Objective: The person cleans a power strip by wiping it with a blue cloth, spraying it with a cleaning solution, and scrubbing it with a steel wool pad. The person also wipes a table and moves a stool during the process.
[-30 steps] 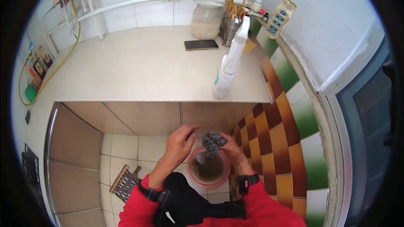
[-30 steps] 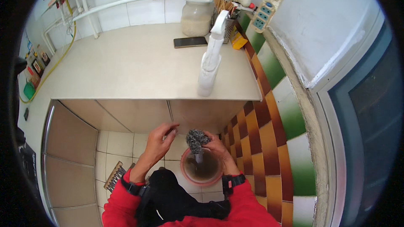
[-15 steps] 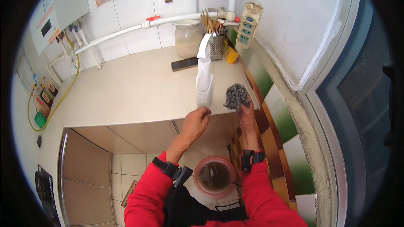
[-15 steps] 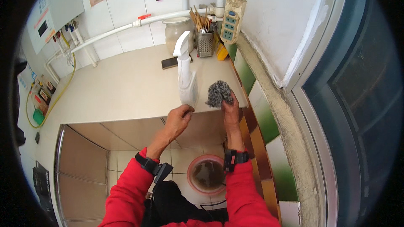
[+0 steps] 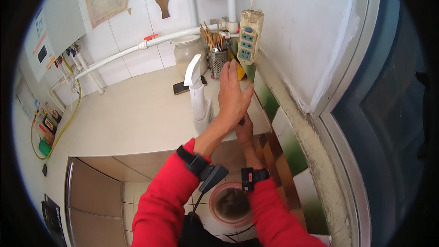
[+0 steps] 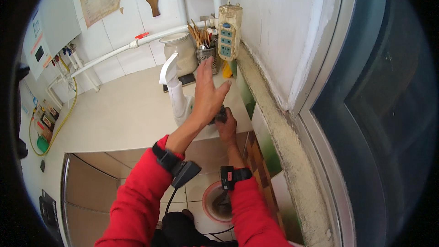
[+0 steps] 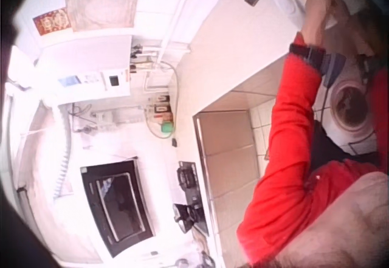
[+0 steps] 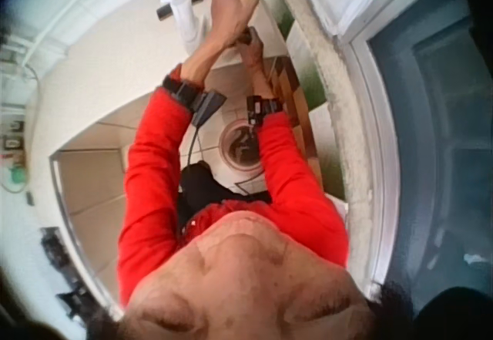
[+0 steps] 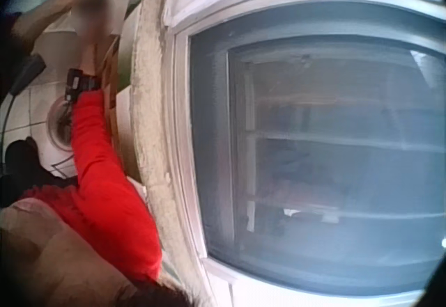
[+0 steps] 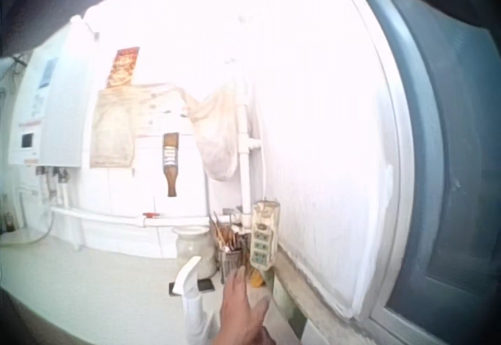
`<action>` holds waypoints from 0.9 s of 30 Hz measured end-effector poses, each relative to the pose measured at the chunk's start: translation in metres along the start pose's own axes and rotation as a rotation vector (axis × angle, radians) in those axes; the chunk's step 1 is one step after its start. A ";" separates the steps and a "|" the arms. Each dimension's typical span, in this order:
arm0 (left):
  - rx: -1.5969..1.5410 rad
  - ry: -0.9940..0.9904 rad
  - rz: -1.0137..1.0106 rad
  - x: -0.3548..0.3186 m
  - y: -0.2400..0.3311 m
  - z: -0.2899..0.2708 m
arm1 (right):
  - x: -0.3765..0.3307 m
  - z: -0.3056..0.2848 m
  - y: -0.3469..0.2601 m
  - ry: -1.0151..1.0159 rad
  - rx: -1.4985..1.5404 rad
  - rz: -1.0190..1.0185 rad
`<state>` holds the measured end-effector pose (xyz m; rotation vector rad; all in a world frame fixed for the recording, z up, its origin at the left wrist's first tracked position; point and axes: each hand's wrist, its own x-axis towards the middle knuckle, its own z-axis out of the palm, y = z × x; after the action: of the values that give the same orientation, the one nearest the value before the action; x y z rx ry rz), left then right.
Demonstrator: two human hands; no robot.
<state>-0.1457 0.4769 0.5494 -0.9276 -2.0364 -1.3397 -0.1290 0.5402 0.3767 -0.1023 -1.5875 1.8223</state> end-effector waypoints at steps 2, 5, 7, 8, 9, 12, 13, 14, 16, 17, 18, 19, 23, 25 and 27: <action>0.032 0.049 -0.064 0.024 -0.007 0.019 | -0.002 0.000 -0.004 -0.014 -0.109 -0.041; -0.054 0.045 -0.184 0.058 -0.019 0.043 | -0.002 -0.001 -0.007 -0.026 -0.215 -0.029; -0.207 0.023 -0.249 0.078 -0.027 0.056 | 0.000 -0.001 -0.004 -0.013 -0.250 0.039; -0.312 -0.011 -0.255 0.084 -0.030 0.060 | 0.001 0.001 -0.002 0.021 -0.336 -0.008; -0.297 -0.007 -0.265 0.090 -0.033 0.064 | 0.001 0.001 0.000 0.014 -0.241 -0.045; -0.281 0.053 -0.303 0.090 -0.035 0.070 | 0.002 0.001 0.005 -0.035 -0.049 -0.098; -0.266 0.075 -0.255 0.087 -0.034 0.069 | 0.002 0.002 0.006 -0.027 -0.081 -0.077; -0.244 0.061 -0.249 0.083 -0.032 0.067 | 0.001 0.001 0.006 -0.019 -0.115 -0.053; -0.283 0.062 -0.231 0.073 -0.023 0.055 | 0.000 0.001 0.003 -0.014 -0.128 -0.013; -0.307 0.052 -0.230 0.066 -0.018 0.046 | 0.000 0.002 0.001 -0.013 -0.108 0.010; -0.337 0.033 -0.236 0.058 -0.011 0.035 | -0.001 0.002 -0.002 -0.030 -0.066 0.018; -0.370 0.024 -0.238 0.050 -0.002 0.023 | -0.002 0.003 -0.004 -0.015 -0.116 0.024; -0.605 -0.246 -0.313 0.008 0.029 -0.049 | 0.002 0.004 -0.005 0.013 -0.246 -0.051; -0.725 -0.321 -0.290 -0.009 0.043 -0.091 | 0.007 0.002 0.000 0.036 -0.401 -0.101; -0.791 -0.364 -0.267 -0.024 0.052 -0.136 | 0.011 -0.001 0.006 0.015 -0.411 -0.122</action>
<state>-0.0827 0.3589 0.6114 -1.3305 -1.9277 -2.3576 -0.1397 0.5476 0.3755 -0.2007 -1.8943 1.3799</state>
